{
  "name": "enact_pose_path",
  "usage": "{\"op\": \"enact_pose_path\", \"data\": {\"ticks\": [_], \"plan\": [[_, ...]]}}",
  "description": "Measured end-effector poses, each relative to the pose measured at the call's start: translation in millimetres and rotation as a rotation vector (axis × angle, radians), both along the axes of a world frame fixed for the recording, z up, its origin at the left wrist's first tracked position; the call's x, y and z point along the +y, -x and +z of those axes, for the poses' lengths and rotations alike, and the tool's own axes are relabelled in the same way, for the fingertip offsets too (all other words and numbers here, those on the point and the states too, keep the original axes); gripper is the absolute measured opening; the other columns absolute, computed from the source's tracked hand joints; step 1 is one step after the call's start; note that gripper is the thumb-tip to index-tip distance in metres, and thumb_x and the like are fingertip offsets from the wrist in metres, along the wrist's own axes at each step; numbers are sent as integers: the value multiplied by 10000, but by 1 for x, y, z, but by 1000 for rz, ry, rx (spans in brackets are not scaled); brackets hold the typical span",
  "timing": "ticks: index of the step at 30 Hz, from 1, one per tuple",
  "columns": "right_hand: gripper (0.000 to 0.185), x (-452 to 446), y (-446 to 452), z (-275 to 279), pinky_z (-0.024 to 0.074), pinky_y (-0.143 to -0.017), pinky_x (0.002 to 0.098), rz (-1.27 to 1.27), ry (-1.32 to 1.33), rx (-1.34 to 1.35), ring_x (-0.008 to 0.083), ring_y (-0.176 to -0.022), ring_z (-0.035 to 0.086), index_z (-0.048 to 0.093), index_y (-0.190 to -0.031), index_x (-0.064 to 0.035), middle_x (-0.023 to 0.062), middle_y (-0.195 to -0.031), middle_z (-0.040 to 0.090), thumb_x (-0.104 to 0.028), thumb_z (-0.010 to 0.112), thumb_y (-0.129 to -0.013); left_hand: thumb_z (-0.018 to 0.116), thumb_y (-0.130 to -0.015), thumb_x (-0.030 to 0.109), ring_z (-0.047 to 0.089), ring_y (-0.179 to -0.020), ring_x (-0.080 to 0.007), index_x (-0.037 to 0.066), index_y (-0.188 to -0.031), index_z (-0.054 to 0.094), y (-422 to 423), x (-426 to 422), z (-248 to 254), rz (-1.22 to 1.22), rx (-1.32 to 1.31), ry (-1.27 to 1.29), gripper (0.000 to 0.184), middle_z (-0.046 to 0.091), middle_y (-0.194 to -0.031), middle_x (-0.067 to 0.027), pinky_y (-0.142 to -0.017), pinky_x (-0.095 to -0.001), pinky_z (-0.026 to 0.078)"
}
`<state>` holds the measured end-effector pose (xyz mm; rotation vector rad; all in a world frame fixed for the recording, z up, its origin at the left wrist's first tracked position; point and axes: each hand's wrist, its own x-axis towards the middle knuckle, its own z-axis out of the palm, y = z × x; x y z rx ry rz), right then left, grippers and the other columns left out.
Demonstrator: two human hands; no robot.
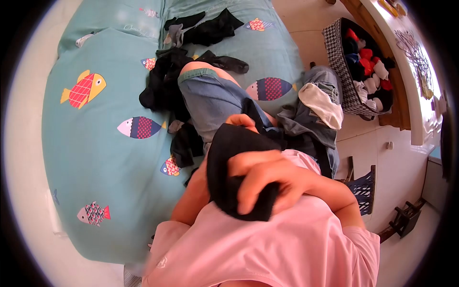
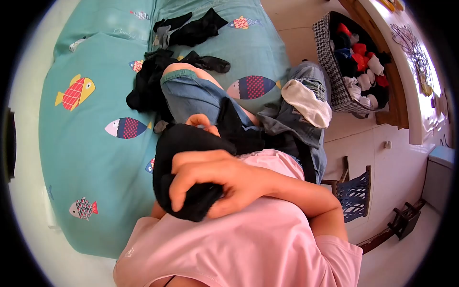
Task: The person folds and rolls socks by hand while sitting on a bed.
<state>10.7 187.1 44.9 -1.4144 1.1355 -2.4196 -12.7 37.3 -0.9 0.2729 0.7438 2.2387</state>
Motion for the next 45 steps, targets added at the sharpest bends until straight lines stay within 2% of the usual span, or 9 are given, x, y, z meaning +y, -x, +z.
{"op": "enact_pose_path", "data": {"ticks": [4, 10, 16, 21, 25, 27, 35, 39, 45], "plan": [[189, 7, -7, 8, 384, -670, 303, 75, 338, -500, 189, -747, 487, 535, -827, -44, 73, -783, 513, -33, 670, -695, 571, -822, 68, 546, -874, -113, 35, -929, 541, -7, 3, 46, 9, 230, 508, 116, 543, -932, -31, -779, -246, 445], [164, 6, -2, 18, 429, -634, 314, -303, -287, 243, 247, -731, 532, 571, -839, -88, 77, -793, 509, -149, 652, -711, 582, -813, 54, 564, -868, -163, 49, -835, 436, 3, 13, 12, 626, 542, 412, 148, 542, -1039, -128, -762, -277, 470], [256, 24, 22, 13, 440, -725, 312, -600, -210, 131, 227, -708, 506, 563, -842, -57, 46, -775, 523, -18, 630, -597, 432, -877, 488, 358, -1252, -233, 48, -1348, 285, -15, 25, 45, 217, -49, 115, 661, 358, -1347, -169, -1006, -398, 330], [214, 23, 15, 10, 411, -751, 301, -532, -90, -301, 197, -708, 474, 548, -815, -37, 34, -799, 530, -9, 590, -607, 634, -780, 145, 438, -1167, -181, 43, -1275, 381, -9, 3, 25, 232, 298, 161, 565, 436, -1275, -97, -966, -329, 362], [347, 26, 14, 20, 439, -662, 320, -848, -388, 135, 234, -726, 518, 559, -858, -63, 56, -847, 519, 23, 652, -534, 630, -781, 105, 521, -1003, -130, 40, -1171, 461, -5, 10, 29, 476, 324, 554, 430, 536, -1099, -48, -868, -287, 419], [316, 2, 7, 18, 451, -572, 341, -955, -501, 319, 262, -641, 529, 624, -827, -79, 108, -801, 514, -26, 697, -524, 512, -863, 210, 517, -944, -118, 33, -1135, 471, 10, 12, 9, 516, 280, 269, 328, 533, -1035, -29, -825, -261, 419], [346, 8, 36, 14, 440, -551, 307, -1552, -714, 416, 238, -661, 520, 586, -936, -89, 68, -784, 481, -38, 648, -600, 375, -876, 501, 266, -1284, -227, 13, -1391, 102, -13, 44, 29, 520, 569, 415, 760, 250, -1386, -129, -1041, -355, 225], [416, -7, 22, 9, 475, -678, 328, -1318, -601, 398, 285, -764, 552, 560, -1053, -44, 117, -894, 556, -39, 625, -642, 564, -848, 398, 313, -1224, -212, 59, -1369, 105, -4, 33, 37, 525, 453, 429, 772, 291, -1314, -111, -1009, -357, 274], [357, 2, 11, 19, 481, -673, 296, -996, -400, -154, 220, -741, 591, 518, -1060, 4, 118, -870, 579, 72, 595, -719, 335, -968, 255, 379, -1202, -185, 39, -1341, 259, -9, 29, 30, 565, 423, 334, 438, 387, -1292, -93, -1018, -342, 285]]}}
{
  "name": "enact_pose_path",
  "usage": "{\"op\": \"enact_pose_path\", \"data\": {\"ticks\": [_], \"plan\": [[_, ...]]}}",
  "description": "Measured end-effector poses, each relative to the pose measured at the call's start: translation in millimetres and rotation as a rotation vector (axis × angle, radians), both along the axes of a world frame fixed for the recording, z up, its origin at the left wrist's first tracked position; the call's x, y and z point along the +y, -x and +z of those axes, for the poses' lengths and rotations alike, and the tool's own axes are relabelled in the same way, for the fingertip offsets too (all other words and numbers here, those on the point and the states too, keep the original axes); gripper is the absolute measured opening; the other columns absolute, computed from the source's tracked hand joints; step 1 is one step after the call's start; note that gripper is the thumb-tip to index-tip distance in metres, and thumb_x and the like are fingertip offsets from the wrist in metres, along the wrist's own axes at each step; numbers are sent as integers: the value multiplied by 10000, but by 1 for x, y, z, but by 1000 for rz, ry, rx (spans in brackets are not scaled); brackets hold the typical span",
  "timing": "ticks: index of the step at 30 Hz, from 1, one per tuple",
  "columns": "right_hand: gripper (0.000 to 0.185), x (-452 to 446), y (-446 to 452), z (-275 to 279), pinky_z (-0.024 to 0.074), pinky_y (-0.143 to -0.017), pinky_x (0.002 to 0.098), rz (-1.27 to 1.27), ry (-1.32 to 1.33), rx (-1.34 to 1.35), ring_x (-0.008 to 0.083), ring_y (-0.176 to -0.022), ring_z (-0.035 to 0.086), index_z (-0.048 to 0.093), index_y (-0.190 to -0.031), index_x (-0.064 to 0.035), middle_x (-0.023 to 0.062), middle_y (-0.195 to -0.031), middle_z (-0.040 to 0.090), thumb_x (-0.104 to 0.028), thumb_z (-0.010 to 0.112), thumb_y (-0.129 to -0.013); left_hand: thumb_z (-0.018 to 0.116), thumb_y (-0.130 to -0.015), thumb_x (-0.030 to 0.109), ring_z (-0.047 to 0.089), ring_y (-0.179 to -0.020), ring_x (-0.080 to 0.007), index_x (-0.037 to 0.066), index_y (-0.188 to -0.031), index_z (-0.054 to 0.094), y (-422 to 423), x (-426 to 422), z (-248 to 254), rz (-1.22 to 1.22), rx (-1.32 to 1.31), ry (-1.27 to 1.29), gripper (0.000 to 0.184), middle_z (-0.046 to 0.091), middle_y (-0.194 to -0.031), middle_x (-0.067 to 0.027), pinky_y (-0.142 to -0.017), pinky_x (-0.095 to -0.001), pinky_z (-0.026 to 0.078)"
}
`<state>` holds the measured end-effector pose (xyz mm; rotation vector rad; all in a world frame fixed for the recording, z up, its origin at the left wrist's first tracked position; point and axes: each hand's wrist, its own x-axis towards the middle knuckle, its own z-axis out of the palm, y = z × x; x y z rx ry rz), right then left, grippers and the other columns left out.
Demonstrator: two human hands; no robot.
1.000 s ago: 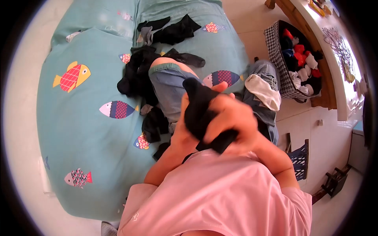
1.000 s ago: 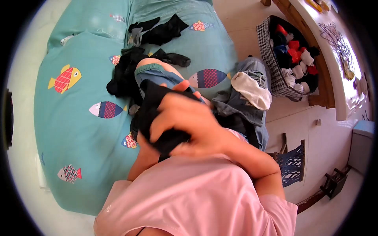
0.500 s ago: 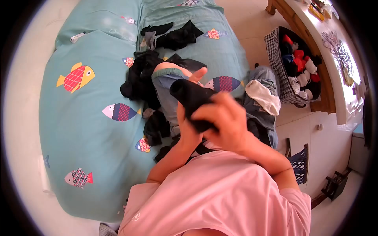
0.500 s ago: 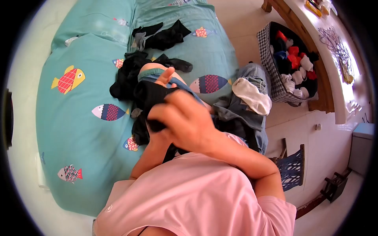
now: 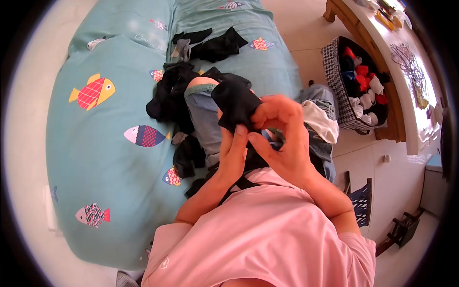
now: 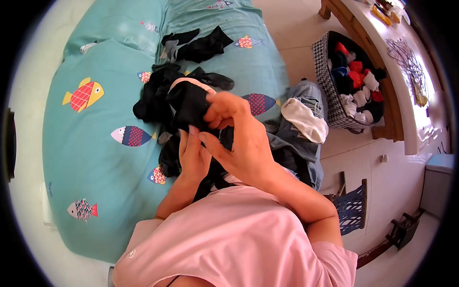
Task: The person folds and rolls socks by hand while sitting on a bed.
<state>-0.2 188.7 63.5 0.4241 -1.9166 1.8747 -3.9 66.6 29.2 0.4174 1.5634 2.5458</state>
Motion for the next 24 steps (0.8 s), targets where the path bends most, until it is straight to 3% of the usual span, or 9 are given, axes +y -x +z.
{"op": "enact_pose_path", "data": {"ticks": [8, 9, 11, 13, 15, 17, 20, 22, 24], "plan": [[238, 16, 14, -20, 460, -672, 270, 45, -320, 166, 152, -743, 568, 506, -963, -3, 86, -915, 564, -24, 639, -767, 346, -968, 239, 343, -1138, -156, 22, -1370, 132, 7, -2, -31, 80, 166, 204, 504, 328, -1263, -74, -970, -302, 296], [198, 14, 11, -19, 443, -674, 256, 147, -52, -17, 124, -752, 543, 501, -954, -10, 60, -909, 550, -46, 617, -797, 371, -959, 206, 403, -1104, -166, 5, -1338, 245, 8, -1, -24, 63, -35, 48, 447, 368, -1237, -72, -953, -298, 327], [129, 8, 3, -15, 409, -678, 228, 342, 485, -385, 68, -769, 493, 492, -936, -25, 8, -895, 521, -88, 572, -858, 391, -951, 191, 455, -1071, -176, 2, -1290, 331, 11, 2, -17, 259, 155, 567, 392, 396, -1224, -76, -926, -300, 364], [108, 10, 2, -21, 363, -678, 199, 482, 501, -475, 39, -769, 426, 484, -926, -41, -28, -866, 473, -136, 526, -897, 419, -933, 159, 492, -1050, -184, 5, -1236, 402, 16, 4, -14, 359, 218, 770, 340, 436, -1194, -79, -903, -303, 395], [130, 8, 2, -21, 296, -675, 168, 435, 432, -470, 27, -758, 344, 470, -898, -52, -48, -827, 391, -179, 486, -923, 455, -905, 110, 514, -1040, -188, 14, -1177, 461, 21, -1, -12, 362, 149, 665, 289, 488, -1147, -81, -885, -307, 420], [116, 18, 10, -25, 300, -588, 167, 271, 259, -312, 25, -664, 347, 465, -892, -47, -44, -739, 423, -157, 495, -915, 484, -876, 73, 524, -1037, -181, 26, -1105, 537, 24, -1, 0, 46, -456, -493, 240, 537, -1092, -65, -874, -300, 438], [122, 20, 15, -15, 276, -485, 178, 105, 213, -272, 16, -557, 340, 464, -878, -40, -52, -621, 433, -149, 509, -908, 479, -888, 120, 522, -1041, -165, 28, -1145, 522, 13, -9, -14, -334, -482, -597, 276, 534, -1123, -52, -866, -290, 440], [122, 23, 19, -12, 278, -480, 185, 48, 351, -363, 11, -558, 355, 468, -874, -39, -56, -611, 432, -148, 510, -907, 478, -907, 218, 517, -1036, -155, 7, -1170, 506, 12, -13, -15, -291, -206, -106, 338, 524, -1142, -48, -890, -273, 410], [119, 25, 25, -29, 284, -474, 191, 109, 426, -473, 8, -575, 387, 473, -871, -46, -60, -617, 434, -155, 508, -906, 483, -904, 254, 485, -1060, -173, -1, -1119, 537, 9, -19, -7, -413, -257, -136, 338, 488, -1167, -62, -922, -294, 367]]}}
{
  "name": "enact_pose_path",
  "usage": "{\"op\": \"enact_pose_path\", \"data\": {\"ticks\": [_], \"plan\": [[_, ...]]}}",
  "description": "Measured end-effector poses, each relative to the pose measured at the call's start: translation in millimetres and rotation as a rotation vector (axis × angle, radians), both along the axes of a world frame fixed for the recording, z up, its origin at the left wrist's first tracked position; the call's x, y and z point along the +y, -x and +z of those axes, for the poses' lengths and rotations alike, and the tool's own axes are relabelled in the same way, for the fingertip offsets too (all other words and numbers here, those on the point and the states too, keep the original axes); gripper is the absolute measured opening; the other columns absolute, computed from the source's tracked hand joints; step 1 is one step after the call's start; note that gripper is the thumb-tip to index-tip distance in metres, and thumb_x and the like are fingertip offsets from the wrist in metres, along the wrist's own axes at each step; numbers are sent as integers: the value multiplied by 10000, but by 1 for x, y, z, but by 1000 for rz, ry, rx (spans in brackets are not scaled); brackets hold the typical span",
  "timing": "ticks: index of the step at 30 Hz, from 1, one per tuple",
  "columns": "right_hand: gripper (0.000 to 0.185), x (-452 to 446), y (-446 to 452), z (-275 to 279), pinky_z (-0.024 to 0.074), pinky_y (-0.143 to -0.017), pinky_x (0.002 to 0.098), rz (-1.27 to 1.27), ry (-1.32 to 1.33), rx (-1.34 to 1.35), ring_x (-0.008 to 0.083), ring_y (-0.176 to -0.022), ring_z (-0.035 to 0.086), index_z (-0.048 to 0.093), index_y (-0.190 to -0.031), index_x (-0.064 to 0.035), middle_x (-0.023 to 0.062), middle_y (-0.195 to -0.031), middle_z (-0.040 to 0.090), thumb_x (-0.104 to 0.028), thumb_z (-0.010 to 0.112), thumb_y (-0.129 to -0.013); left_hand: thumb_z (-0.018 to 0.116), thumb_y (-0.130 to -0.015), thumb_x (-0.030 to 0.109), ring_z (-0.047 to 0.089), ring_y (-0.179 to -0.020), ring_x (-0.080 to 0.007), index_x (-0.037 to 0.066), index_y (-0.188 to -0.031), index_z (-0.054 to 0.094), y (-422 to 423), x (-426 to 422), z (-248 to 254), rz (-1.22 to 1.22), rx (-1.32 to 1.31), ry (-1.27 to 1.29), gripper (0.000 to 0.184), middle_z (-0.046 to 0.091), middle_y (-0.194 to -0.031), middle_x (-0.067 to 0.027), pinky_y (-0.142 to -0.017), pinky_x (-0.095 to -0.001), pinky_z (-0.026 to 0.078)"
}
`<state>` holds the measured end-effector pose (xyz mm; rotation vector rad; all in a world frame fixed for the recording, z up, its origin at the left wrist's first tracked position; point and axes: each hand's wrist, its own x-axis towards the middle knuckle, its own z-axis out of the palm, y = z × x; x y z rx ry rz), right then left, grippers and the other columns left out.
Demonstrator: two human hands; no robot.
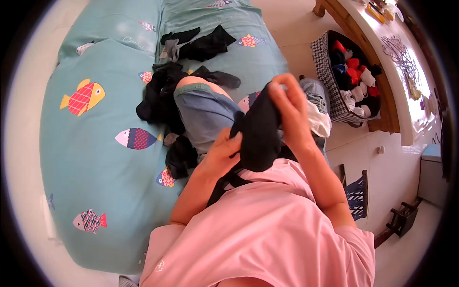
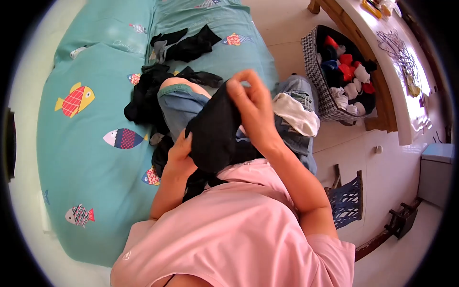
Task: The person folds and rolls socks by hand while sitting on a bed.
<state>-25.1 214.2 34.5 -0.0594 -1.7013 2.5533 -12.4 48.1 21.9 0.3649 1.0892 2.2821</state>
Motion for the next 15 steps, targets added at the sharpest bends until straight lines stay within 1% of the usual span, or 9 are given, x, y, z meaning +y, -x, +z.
{"op": "enact_pose_path", "data": {"ticks": [2, 4, 5, 8, 9, 11, 12, 14, 15], "plan": [[121, -5, 2, -26, 296, -476, 197, 136, -8, -40, 13, -585, 405, 476, -864, -51, -63, -623, 433, -159, 519, -897, 488, -898, 324, 420, -1120, -199, -2, -1019, 596, -3, 3, 8, 46, 84, 143, 364, 422, -1227, -92, -964, -334, 303], [106, -18, -12, -42, 343, -487, 213, 192, 8, 52, 48, -597, 470, 478, -851, -51, -39, -645, 468, -136, 539, -867, 484, -888, 370, 359, -1163, -228, 12, -965, 615, -2, 4, -1, 264, 400, 449, 389, 360, -1279, -120, -984, -384, 256], [99, -19, -22, -44, 361, -485, 222, 273, 81, -35, 71, -606, 492, 488, -865, -55, -22, -675, 491, -138, 542, -863, 482, -883, 388, 332, -1180, -243, 17, -941, 622, -2, 5, -5, 346, 531, 561, 401, 332, -1299, -133, -992, -408, 233], [100, -15, -45, -45, 416, -479, 248, 487, 299, -275, 138, -635, 556, 515, -904, -65, 29, -766, 560, -142, 550, -850, 472, -867, 417, 273, -1201, -291, 30, -891, 632, 16, 17, -12, 357, 855, 582, 419, 262, -1330, -167, -1007, -475, 168], [107, -11, -49, -44, 435, -477, 257, 557, 378, -355, 161, -645, 578, 524, -918, -69, 46, -796, 583, -143, 552, -846, 468, -866, 409, 262, -1216, -295, 17, -953, 621, 21, 24, -9, 335, 890, 573, 430, 248, -1340, -164, -1020, -452, 165], [171, 10, -52, -36, 452, -462, 265, 395, 437, -376, 155, -652, 583, 525, -969, -73, 47, -830, 594, -188, 567, -849, 468, -871, 394, 255, -1225, -290, 20, -1014, 608, 22, 26, -19, 152, 771, 545, 425, 242, -1353, -155, -1029, -439, 165], [204, 24, -53, -33, 461, -455, 269, 317, 465, -382, 153, -655, 585, 526, -995, -75, 47, -847, 600, -211, 574, -851, 466, -879, 373, 259, -1228, -280, 27, -1063, 593, 23, 27, -19, 112, 798, 517, 412, 255, -1352, -148, -1031, -421, 181], [249, 57, -39, -44, 475, -450, 266, -48, 517, -340, 138, -661, 586, 513, -1023, -74, 41, -862, 600, -256, 573, -865, 449, -894, 376, 294, -1218, -268, 33, -1105, 586, 26, 29, -19, 93, 850, 521, 425, 310, -1325, -140, -1026, -394, 210], [232, 77, -40, -28, 486, -489, 264, -359, 404, -306, 125, -687, 580, 520, -998, -85, 21, -882, 596, -283, 555, -881, 434, -902, 400, 324, -1205, -266, 30, -1096, 593, 28, 25, -19, 117, 874, 560, 446, 353, -1299, -140, -1019, -385, 225]]}}
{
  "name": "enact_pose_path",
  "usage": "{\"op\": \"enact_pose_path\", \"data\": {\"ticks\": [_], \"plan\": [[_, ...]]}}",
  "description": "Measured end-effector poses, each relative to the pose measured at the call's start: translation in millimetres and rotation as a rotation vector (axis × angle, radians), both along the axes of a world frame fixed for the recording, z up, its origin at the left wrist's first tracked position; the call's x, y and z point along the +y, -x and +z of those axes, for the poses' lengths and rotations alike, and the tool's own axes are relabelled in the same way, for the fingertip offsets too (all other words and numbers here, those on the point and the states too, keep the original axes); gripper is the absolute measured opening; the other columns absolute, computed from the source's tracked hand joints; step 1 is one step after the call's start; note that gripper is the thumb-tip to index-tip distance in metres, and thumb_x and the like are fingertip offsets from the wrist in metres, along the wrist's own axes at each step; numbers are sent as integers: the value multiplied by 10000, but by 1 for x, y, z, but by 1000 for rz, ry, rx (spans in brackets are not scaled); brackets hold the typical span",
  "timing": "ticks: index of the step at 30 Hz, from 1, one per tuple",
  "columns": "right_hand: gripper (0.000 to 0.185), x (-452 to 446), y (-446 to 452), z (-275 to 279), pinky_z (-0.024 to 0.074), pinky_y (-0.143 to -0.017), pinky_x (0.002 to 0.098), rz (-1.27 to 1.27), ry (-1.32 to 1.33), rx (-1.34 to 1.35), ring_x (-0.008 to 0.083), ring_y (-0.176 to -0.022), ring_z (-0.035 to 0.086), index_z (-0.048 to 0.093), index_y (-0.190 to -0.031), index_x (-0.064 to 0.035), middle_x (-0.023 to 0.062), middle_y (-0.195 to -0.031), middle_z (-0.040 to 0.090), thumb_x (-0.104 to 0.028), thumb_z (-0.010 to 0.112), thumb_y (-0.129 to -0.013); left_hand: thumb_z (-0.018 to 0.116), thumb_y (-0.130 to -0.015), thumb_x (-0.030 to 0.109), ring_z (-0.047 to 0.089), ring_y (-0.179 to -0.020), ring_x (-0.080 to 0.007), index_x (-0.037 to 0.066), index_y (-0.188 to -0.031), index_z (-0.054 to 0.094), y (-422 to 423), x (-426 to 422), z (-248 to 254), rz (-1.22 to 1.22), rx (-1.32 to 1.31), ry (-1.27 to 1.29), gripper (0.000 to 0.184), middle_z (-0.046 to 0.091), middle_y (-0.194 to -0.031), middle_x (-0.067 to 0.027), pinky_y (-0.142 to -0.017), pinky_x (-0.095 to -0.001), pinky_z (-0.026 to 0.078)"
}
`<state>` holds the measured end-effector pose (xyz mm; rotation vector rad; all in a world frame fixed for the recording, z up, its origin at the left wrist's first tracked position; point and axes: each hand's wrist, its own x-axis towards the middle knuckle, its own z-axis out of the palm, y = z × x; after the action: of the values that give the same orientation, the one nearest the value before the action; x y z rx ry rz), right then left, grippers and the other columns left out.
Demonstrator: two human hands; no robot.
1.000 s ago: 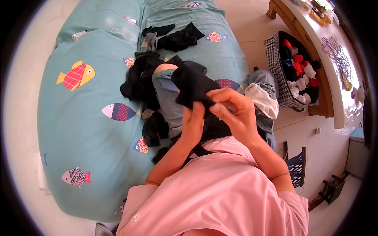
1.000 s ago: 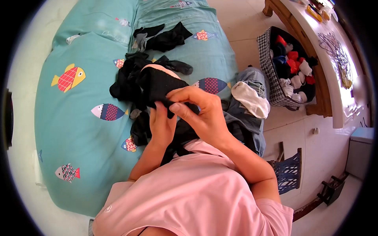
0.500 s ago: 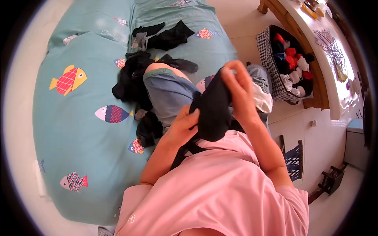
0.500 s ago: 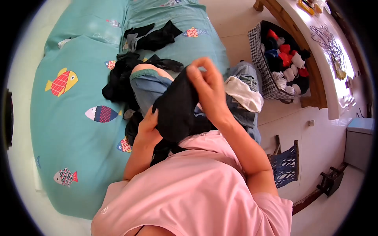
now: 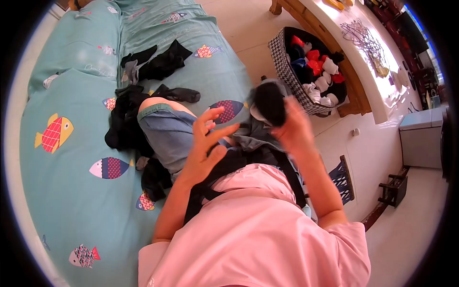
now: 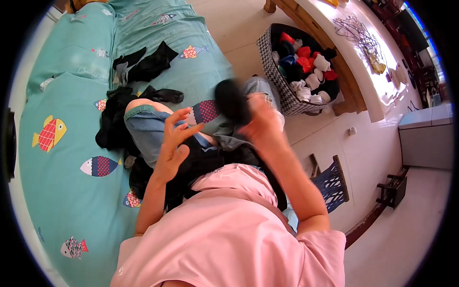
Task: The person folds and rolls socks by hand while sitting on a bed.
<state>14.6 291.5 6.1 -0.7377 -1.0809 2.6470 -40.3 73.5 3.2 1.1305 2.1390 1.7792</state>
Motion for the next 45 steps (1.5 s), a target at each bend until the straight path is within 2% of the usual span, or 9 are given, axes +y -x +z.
{"op": "enact_pose_path", "data": {"ticks": [5, 9, 16, 19, 25, 30, 37, 42, 45], "plan": [[160, 151, 41, -22, 441, -681, 235, -541, -1144, 47, 76, -744, 490, 572, -984, -72, -24, -857, 517, -201, 560, -891, 442, -919, 341, 404, -1153, -251, 38, -1027, 620, 14, -40, -3, 76, -10, 130, 368, 443, -1215, -119, -984, -363, 290], [338, 185, 69, -31, 412, -899, 265, -184, -1733, 133, 136, -1101, 493, 522, -1224, -85, 78, -1260, 506, -127, 529, -889, 488, -906, 236, 464, -1094, -199, 19, -982, 611, 52, -89, -8, 288, -5, 200, 261, 489, -1146, -101, -932, -301, 342], [342, 119, 94, -30, 244, -1048, 319, 100, -1568, 370, 236, -1261, 369, 549, -1161, -42, 119, -1306, 459, 5, 533, -822, 603, -765, 196, 602, -805, -238, 57, -888, 640, 213, -116, -65, 383, 185, 625, 189, 622, -887, -99, -725, -326, 469], [269, 68, 71, -21, 275, -1026, 344, 195, -1369, 334, 247, -1234, 395, 588, -1083, -33, 117, -1279, 475, -38, 548, -817, 645, -697, 284, 602, -798, -278, 70, -810, 643, 247, -84, -107, -36, 340, 766, 242, 630, -889, -107, -731, -368, 471], [225, 22, 49, -26, 330, -975, 332, 367, -1134, 276, 242, -1178, 443, 610, -1011, -24, 122, -1242, 494, -78, 547, -802, 598, -675, 258, 611, -777, -317, 86, -761, 608, 228, -23, -132, 127, 668, 1259, 193, 630, -780, -123, -634, -441, 464], [383, 1, 64, -6, 321, -980, 341, 355, -1167, 361, 268, -1186, 427, 536, -1121, -26, 127, -1254, 478, -126, 592, -756, 545, -825, 106, 608, -798, -157, -8, -1013, 547, 207, -33, -14, 172, -258, 298, 219, 604, -929, -55, -657, -266, 485], [634, -44, 94, 20, 312, -980, 381, 187, -1337, 542, 306, -1155, 401, 457, -1202, -42, 132, -1198, 488, -125, 733, -637, 451, -844, 80, 620, -841, -273, -39, -1100, 497, 88, -64, 82, -84, -604, -296, 286, 584, -1046, -169, -687, -347, 546], [269, -86, 76, -8, 339, -945, 343, 512, -1063, 733, 247, -1077, 471, 562, -967, -27, 111, -1074, 546, -107, 667, -733, 509, -808, 74, 620, -889, -305, -29, -1126, 488, 41, -78, 65, -58, -1102, -729, 335, 566, -1091, -187, -698, -382, 573], [135, -100, 71, -24, 384, -894, 307, 763, -469, 544, 172, -992, 522, 556, -888, -15, 84, -956, 585, -79, 596, -776, 493, -807, 44, 621, -884, -271, -14, -1147, 477, 35, -99, 54, 3, -1011, -679, 345, 568, -1090, -173, -684, -377, 574]]}}
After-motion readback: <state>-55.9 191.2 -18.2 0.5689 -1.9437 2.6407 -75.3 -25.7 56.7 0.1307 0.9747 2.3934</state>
